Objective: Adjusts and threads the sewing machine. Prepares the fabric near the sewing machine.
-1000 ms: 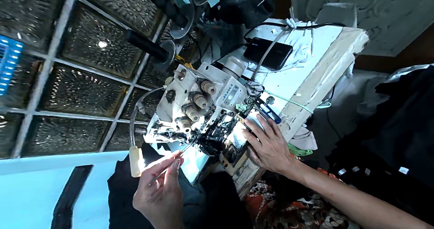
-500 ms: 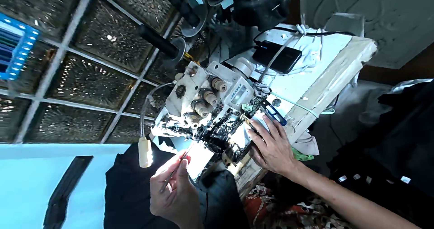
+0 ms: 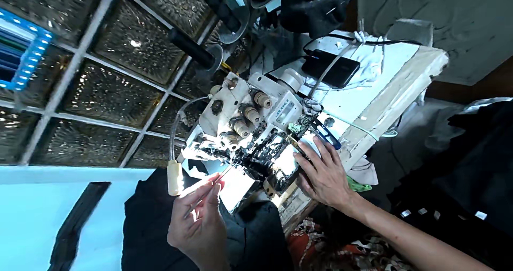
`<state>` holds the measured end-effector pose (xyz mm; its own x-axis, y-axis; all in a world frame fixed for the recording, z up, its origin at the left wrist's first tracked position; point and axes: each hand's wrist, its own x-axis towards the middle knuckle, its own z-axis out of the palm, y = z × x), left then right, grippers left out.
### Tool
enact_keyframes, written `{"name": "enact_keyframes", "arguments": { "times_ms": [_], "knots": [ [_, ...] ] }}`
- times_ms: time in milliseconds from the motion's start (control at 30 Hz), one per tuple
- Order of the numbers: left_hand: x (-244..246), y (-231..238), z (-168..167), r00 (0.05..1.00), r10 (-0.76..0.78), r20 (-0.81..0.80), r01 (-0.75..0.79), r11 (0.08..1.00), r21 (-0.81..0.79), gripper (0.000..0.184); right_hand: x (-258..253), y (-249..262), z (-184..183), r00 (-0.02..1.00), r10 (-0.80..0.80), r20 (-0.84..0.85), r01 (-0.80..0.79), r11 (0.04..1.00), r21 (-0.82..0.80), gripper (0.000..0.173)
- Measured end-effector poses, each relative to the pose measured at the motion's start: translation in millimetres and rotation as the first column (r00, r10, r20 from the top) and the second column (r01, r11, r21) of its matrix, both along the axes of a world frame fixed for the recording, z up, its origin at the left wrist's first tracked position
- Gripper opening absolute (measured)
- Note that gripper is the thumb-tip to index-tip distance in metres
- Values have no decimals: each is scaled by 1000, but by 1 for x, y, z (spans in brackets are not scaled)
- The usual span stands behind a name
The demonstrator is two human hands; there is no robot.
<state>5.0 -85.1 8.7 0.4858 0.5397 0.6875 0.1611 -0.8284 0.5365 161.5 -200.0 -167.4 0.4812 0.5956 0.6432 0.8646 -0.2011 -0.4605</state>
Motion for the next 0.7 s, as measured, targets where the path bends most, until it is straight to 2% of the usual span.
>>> {"name": "enact_keyframes", "arguments": {
  "times_ms": [567,700],
  "knots": [
    [1,12,-3,998,-48,-48,46,998,-37,10,1,0,-1,1000,-9,11,9,1000,-3,42],
    [7,18,-10,998,-17,-60,13,998,-57,9,1,1,-1,1000,-8,13,8,1000,3,41]
  ]
}}
